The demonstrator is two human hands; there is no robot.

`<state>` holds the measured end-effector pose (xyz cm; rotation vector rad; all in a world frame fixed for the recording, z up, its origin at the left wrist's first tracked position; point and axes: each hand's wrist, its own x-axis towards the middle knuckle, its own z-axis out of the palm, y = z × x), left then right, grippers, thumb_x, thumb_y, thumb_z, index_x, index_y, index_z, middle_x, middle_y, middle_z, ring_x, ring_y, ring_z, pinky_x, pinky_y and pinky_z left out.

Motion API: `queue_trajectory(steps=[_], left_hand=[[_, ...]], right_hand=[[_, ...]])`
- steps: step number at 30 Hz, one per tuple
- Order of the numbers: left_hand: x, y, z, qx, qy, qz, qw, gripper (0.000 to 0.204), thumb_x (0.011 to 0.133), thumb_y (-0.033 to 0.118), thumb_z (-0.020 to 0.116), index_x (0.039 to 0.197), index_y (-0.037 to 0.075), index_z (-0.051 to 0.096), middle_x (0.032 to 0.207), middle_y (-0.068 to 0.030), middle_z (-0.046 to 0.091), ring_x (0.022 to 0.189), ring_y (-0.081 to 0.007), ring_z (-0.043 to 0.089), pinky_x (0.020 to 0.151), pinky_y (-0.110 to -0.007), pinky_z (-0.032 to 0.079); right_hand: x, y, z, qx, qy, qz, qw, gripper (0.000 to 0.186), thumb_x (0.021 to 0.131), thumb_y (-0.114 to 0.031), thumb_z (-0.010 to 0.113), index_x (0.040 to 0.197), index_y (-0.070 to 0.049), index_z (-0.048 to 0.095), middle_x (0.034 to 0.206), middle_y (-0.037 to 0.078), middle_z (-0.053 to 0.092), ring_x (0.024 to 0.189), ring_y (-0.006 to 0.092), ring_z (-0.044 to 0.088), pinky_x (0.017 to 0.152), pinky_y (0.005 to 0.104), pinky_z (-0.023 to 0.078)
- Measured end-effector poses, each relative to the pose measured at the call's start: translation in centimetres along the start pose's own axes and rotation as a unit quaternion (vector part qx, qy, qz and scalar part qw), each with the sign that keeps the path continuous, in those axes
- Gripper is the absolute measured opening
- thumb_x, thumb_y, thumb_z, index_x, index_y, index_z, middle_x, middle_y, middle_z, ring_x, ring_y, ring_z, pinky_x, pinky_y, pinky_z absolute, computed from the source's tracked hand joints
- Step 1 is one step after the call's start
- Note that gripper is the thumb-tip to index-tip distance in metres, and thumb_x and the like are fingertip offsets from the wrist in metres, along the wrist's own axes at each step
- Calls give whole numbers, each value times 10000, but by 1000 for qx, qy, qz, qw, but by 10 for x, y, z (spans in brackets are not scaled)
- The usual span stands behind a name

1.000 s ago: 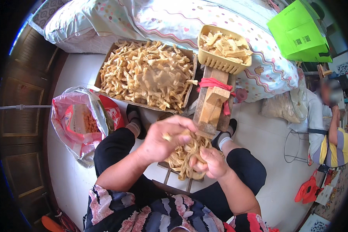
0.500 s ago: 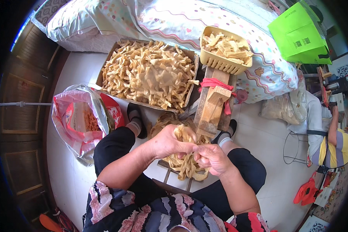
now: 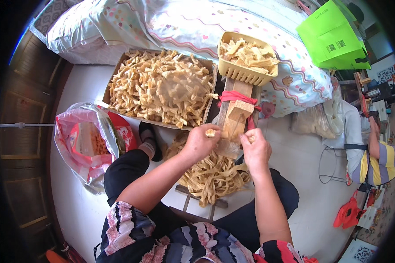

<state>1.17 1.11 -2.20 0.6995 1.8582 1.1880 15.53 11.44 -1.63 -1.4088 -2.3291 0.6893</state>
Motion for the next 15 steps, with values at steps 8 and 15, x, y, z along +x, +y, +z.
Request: queue_trajectory(steps=[8, 15], left_hand=[[-52, 9, -18, -147, -110, 57, 981, 283, 907, 88, 509, 1164, -6, 582, 1093, -120, 618, 1006, -148, 566, 907, -293, 438], [-89, 24, -17, -36, -489, -160, 857, 251, 874, 257, 633, 978, 32, 675, 641, -4, 602, 565, -70, 525, 524, -243, 451]], right_hand=[[-49, -20, -2, 98, 20, -364, 926, 168, 715, -37, 669, 787, -111, 537, 652, 44, 497, 560, 222, 560, 491, 335, 445], [-45, -16, -22, 340, -119, -383, 851, 141, 766, -83, 671, 725, -39, 544, 575, 79, 547, 456, 232, 523, 434, 330, 403]])
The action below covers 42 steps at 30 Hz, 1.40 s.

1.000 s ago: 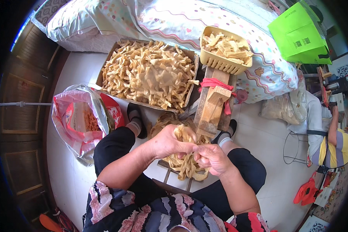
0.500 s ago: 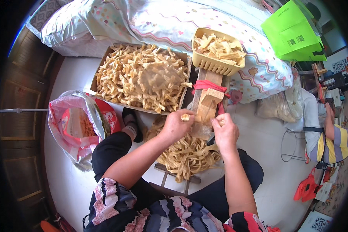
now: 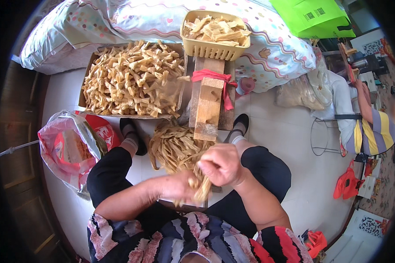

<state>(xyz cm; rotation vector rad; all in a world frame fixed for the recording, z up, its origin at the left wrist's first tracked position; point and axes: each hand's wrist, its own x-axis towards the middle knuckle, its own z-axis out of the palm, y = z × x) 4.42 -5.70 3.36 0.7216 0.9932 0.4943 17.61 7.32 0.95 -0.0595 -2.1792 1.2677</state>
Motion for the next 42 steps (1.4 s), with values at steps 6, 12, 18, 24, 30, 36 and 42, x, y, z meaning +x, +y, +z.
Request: queue_trajectory(steps=[6, 12, 18, 24, 30, 36, 42], left_hand=[[-12, 9, -18, 208, 141, 332, 909, 321, 837, 187, 677, 1111, 31, 616, 955, -126, 655, 683, -204, 612, 621, -281, 484], [-2, 5, -36, 465, 275, 393, 744, 293, 617, 90, 682, 906, 67, 635, 828, -88, 554, 777, -274, 572, 671, -387, 473], [-3, -2, -29, 491, 409, 392, 662, 366, 613, 201, 732, 953, 86, 664, 1032, -108, 595, 951, -303, 587, 877, -452, 432], [0, -10, -34, 302, 350, 308, 832, 381, 678, 142, 742, 1038, 54, 658, 1224, -196, 549, 1109, -357, 551, 913, -411, 442], [4, -14, -23, 431, 387, 262, 772, 272, 605, 42, 708, 865, -8, 648, 1190, -197, 558, 1122, -340, 541, 920, -415, 446], [-17, 5, -38, 103, 387, 386, 831, 36, 776, -35, 641, 753, -53, 619, 1038, -145, 605, 1059, -278, 572, 878, -383, 470], [-30, 6, -39, 15, 440, 376, 815, 86, 834, 22, 622, 880, -35, 667, 987, -102, 623, 937, -191, 593, 829, -306, 473]], right_hand=[[-2, -8, -2, 124, -68, 400, 905, 271, 905, -157, 549, 680, -8, 571, 573, 33, 520, 504, 137, 514, 472, 286, 378], [-14, 4, 12, 711, -74, 511, 476, 188, 907, -119, 504, 864, -2, 644, 652, -9, 542, 500, 42, 410, 453, 170, 294], [-12, -7, 36, 553, 145, 473, 670, 148, 883, -133, 583, 944, -4, 624, 700, 18, 589, 531, 45, 477, 472, 163, 327], [-6, -9, 20, 139, 29, 348, 927, 182, 917, -168, 566, 889, 5, 611, 745, 67, 655, 594, 150, 586, 535, 299, 465], [-7, -12, 27, -105, -95, 252, 957, 272, 886, -210, 540, 698, -14, 528, 673, 170, 588, 622, 356, 590, 552, 419, 452], [-8, -8, 13, 390, -107, 484, 776, 450, 975, -370, 430, 765, 0, 577, 536, -13, 424, 472, 83, 356, 450, 261, 288], [-7, -9, 10, 563, -63, 471, 676, 440, 965, -385, 447, 753, -16, 558, 493, -53, 334, 449, 58, 250, 454, 230, 217]])
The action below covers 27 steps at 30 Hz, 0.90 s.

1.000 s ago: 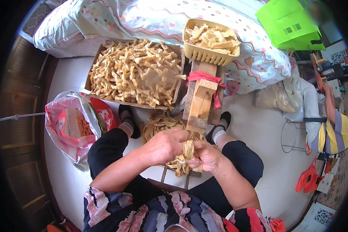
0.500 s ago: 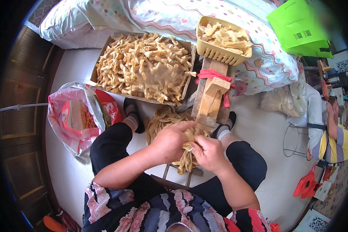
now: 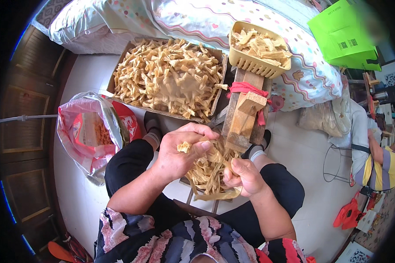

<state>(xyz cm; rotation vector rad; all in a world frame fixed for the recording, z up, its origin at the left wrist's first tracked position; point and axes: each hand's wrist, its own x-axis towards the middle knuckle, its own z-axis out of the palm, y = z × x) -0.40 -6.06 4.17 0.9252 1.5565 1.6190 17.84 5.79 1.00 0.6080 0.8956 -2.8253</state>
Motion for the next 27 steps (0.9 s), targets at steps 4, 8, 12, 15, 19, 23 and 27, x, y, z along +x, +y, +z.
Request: queue_trajectory(steps=[4, 8, 12, 15, 19, 23, 27], left_hand=[[0, 0, -2, 47, 9, -1, 999, 96, 846, 52, 623, 869, -31, 666, 955, -95, 629, 892, -176, 595, 787, -292, 479], [5, -5, 4, -60, -32, -163, 984, 190, 844, 147, 663, 876, -41, 649, 852, -74, 627, 687, -119, 594, 612, -236, 491], [3, -14, 16, -197, -113, -282, 932, 168, 810, 117, 693, 919, 6, 631, 711, -29, 599, 562, -89, 556, 498, -213, 466], [7, -10, 18, -141, -93, -297, 940, 108, 828, 73, 640, 918, 16, 621, 703, -11, 581, 556, -72, 532, 488, -199, 428], [20, -16, 27, -99, -49, -253, 961, 114, 854, 80, 604, 959, 37, 614, 689, 9, 550, 542, -56, 490, 473, -193, 381], [49, -44, 43, -11, -19, -216, 976, 117, 880, 142, 595, 967, 67, 613, 670, 36, 519, 530, -43, 463, 472, -197, 372], [55, -65, 48, 116, 25, -235, 965, 199, 868, 245, 645, 867, 49, 612, 688, -20, 594, 589, -73, 519, 534, -256, 437]], right_hand=[[-2, -3, 3, -54, 47, -38, 997, 391, 956, -331, 498, 757, -5, 579, 544, -60, 369, 474, 31, 261, 449, 204, 203], [-1, -2, -3, -85, 103, -78, 988, 368, 948, -303, 525, 753, 0, 596, 580, -61, 405, 501, 16, 277, 454, 188, 203], [-1, -3, 3, -135, 136, -59, 980, 322, 925, -269, 567, 763, 7, 610, 574, -37, 454, 475, 22, 296, 441, 182, 222], [-10, -15, -4, -199, 211, -83, 953, 233, 870, -217, 656, 781, -3, 638, 647, -31, 546, 544, 19, 397, 494, 168, 308], [-1, -27, -14, -296, 319, -228, 871, 142, 825, -117, 703, 809, -13, 608, 696, -32, 584, 587, 11, 462, 516, 174, 375], [24, -37, -38, -491, 427, -291, 701, 174, 781, -149, 732, 846, -61, 597, 675, 42, 616, 580, 135, 573, 529, 277, 437], [31, -36, -46, -637, 475, -253, 553, 185, 792, -221, 692, 821, -89, 566, 706, 117, 634, 652, 320, 627, 576, 410, 477]])
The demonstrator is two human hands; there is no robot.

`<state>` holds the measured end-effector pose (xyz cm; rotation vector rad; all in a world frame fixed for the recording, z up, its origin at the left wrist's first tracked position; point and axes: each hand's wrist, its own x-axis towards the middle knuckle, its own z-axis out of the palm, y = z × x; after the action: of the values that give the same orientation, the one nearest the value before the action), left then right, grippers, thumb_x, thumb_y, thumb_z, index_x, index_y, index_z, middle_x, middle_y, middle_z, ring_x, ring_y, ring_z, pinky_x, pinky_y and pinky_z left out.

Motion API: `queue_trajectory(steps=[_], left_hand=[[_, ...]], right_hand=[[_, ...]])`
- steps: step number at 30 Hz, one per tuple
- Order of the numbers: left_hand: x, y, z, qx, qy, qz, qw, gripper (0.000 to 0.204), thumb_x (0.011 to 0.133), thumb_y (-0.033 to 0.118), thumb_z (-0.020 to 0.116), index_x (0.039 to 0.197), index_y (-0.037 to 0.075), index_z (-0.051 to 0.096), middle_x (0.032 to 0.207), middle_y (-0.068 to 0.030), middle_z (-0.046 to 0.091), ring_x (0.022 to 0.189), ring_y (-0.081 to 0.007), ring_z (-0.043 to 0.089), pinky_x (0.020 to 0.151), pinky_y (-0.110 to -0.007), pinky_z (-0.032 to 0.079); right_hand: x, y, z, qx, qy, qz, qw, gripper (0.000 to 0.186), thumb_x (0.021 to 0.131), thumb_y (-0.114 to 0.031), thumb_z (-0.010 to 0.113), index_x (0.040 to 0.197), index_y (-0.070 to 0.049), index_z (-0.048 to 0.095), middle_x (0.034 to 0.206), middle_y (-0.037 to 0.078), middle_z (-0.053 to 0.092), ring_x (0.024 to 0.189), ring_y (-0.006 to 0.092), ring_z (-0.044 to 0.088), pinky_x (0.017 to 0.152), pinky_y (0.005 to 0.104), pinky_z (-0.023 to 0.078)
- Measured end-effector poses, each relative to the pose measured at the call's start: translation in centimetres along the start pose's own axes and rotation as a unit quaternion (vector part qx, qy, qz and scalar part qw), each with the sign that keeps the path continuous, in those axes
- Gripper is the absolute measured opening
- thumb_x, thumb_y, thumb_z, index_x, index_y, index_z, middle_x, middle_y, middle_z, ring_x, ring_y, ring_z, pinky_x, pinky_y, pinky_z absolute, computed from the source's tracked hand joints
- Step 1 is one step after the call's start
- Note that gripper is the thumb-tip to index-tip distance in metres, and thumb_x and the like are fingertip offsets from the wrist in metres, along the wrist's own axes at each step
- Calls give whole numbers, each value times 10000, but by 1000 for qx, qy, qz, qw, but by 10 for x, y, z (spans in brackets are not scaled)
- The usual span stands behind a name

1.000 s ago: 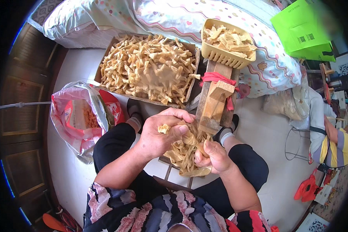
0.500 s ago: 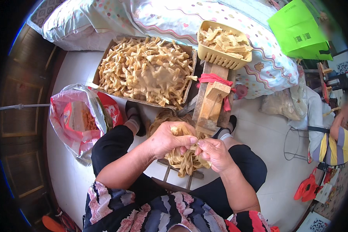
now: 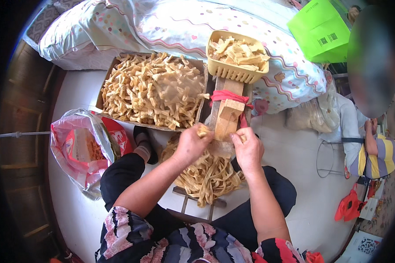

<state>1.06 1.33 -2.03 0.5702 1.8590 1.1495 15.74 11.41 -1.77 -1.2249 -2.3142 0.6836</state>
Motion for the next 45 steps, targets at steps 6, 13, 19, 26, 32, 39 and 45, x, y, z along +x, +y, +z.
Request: queue_trajectory(steps=[6, 13, 19, 26, 32, 39, 45], left_hand=[[-27, 15, -32, -46, 11, 34, 998, 185, 877, 186, 624, 909, 4, 631, 817, -43, 636, 678, -79, 563, 590, -250, 467], [-70, -17, -17, -252, -159, -128, 946, 144, 860, 99, 564, 900, -22, 630, 787, -78, 637, 638, -134, 592, 552, -253, 471], [-85, -30, 1, -113, -291, -119, 942, 141, 856, 143, 616, 867, 3, 618, 795, -47, 619, 703, -116, 579, 573, -270, 480], [-100, 32, -45, -115, -455, 151, 870, 306, 828, 229, 693, 1059, 31, 654, 926, -64, 695, 723, -141, 641, 671, -289, 516], [-76, 34, -40, 294, -72, 540, 786, 371, 539, 187, 702, 891, 77, 652, 729, -41, 550, 602, -244, 535, 502, -363, 431], [-82, 29, -36, 262, 97, 500, 820, 306, 529, 200, 726, 788, 59, 643, 907, -76, 621, 847, -281, 606, 770, -428, 462], [-75, 6, -40, 205, -114, 282, 930, 317, 654, 70, 660, 970, 54, 653, 1147, -159, 600, 1038, -355, 577, 834, -414, 486]], right_hand=[[-37, -22, -6, 89, 26, -184, 979, 238, 828, -91, 535, 1063, -72, 509, 654, 119, 594, 566, 317, 604, 508, 417, 476], [-48, -45, -13, 167, -38, -364, 916, 420, 679, 20, 603, 1089, -55, 552, 719, 73, 629, 525, 209, 590, 481, 318, 474], [-38, -40, -30, 291, -95, -365, 879, 214, 738, -15, 609, 952, -34, 606, 589, 55, 552, 461, 211, 534, 442, 325, 418], [-31, -35, -45, 377, -195, -155, 892, 121, 879, -103, 591, 814, -7, 625, 658, 69, 628, 551, 140, 582, 511, 278, 456], [-60, -33, -13, 679, -483, 284, 474, 204, 851, -112, 626, 1043, -43, 625, 727, -32, 574, 554, 74, 494, 491, 218, 373], [-57, -56, -10, 635, -282, 354, 626, 145, 887, -202, 625, 941, -68, 645, 707, -36, 577, 565, 30, 501, 469, 167, 379], [-55, -39, -21, 366, -322, 33, 873, 281, 919, -272, 570, 857, -1, 614, 639, 50, 605, 566, 131, 590, 515, 278, 447]])
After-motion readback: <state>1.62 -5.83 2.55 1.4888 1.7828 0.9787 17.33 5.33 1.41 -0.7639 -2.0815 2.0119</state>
